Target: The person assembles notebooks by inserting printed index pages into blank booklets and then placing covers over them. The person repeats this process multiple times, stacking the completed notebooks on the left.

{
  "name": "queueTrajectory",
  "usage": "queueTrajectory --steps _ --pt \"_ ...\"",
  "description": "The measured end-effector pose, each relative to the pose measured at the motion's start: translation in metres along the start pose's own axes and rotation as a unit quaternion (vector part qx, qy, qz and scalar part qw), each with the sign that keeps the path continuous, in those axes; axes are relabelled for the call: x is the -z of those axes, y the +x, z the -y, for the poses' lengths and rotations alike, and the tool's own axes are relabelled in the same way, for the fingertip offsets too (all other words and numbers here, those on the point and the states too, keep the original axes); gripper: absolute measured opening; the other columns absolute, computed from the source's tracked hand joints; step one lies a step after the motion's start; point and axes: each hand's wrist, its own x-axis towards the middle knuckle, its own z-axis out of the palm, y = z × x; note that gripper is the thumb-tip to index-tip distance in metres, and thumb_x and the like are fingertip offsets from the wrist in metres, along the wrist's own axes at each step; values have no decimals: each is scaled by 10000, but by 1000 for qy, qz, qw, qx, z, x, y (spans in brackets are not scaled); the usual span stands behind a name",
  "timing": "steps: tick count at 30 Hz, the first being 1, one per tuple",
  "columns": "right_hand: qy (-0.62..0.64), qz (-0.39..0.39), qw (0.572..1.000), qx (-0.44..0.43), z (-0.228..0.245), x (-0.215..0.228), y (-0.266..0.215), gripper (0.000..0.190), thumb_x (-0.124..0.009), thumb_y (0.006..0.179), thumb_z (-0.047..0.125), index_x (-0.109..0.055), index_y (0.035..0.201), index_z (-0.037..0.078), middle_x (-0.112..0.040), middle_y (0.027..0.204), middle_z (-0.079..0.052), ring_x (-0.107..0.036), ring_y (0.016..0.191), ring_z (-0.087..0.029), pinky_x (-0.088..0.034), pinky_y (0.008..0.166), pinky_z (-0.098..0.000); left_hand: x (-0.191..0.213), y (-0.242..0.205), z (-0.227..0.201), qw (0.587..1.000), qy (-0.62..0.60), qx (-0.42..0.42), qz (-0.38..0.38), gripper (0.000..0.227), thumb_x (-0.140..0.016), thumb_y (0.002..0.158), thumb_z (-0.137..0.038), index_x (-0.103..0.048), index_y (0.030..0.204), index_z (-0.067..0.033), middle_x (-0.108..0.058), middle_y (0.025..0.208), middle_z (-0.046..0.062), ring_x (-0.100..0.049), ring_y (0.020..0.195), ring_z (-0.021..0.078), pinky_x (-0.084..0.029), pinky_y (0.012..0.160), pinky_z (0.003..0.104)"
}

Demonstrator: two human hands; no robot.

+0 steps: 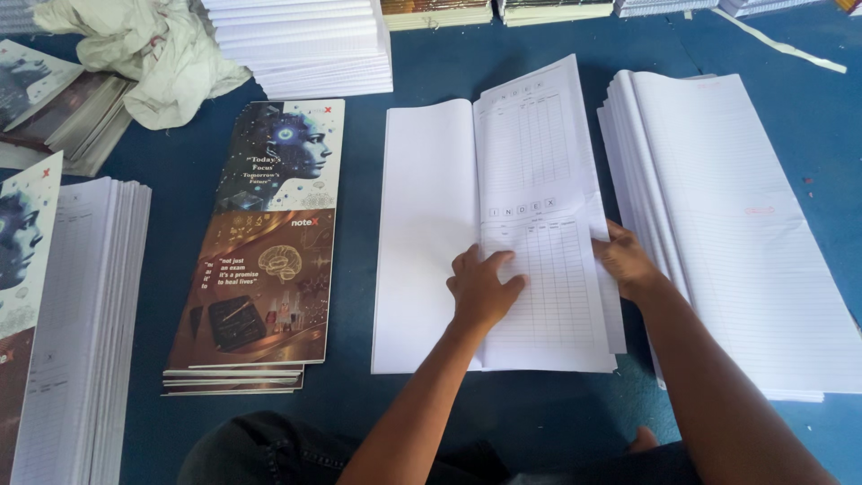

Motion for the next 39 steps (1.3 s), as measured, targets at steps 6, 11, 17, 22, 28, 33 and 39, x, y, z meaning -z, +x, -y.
queueTrajectory --steps 6,11,17,22,28,33,39 --pt "-9 -10 1000 -8 14 -1 -11 524 -647 945 333 -559 1422 135 -667 1301 -164 -609 1214 -281 -513 1002 -504 3 13 21 984 -159 -25 -77 327 -709 841 -320 -768 1120 -162 -625 1349 155 -601 1283 302 -458 1083 443" --pt "32 4 999 -33 25 -4 -21 515 -608 940 315 -536 1431 175 -680 1273 -167 -676 1127 -276 -616 878 -442 23 24 32 919 -377 59 -103 441 -656 872 -246 -644 1284 -89 -628 1242 133 -671 1063 268 -561 866 390" --pt "-3 30 1000 0 23 -11 -24 528 -608 928 343 -546 1416 149 -676 1285 -164 -688 1115 -257 -650 817 -394 60 13 22 868 -461 174 -58 600 -576 936 -256 -431 1489 -75 -637 1227 147 -622 1007 234 -538 758 375" --pt "-22 24 999 -21 25 -18 -27 546 -535 954 431 -517 1442 185 -656 1300 -157 -669 1136 -255 -644 831 -399 72 5 6 854 -484 192 15 559 -445 1001 -344 -469 1508 -111 -651 1249 152 -644 1066 223 -543 816 355" --pt "-56 43 997 16 27 -21 -29 548 -551 930 427 -522 1423 189 -651 1302 -142 -659 1179 -270 -647 861 -421 72 8 0 827 -532 180 21 527 -329 1045 -273 -362 1559 -166 -555 1453 127 -567 1300 225 -500 1025 394" --pt "-118 32 992 11 32 -23 -32 481 -552 957 410 -554 1392 201 -655 1307 -121 -638 1211 -269 -616 920 -409 69 10 2 819 -543 183 10 523 -325 1052 -208 -317 1573 -169 -525 1492 143 -565 1323 246 -485 1085 383" --pt "-61 30 998 9 38 -26 -42 430 -567 947 387 -618 1324 189 -684 1257 -133 -673 1163 -273 -644 873 -450 67 11 3 822 -541 178 1 530 -324 1054 -181 -285 1583 -176 -489 1520 133 -545 1344 238 -468 1110 367"
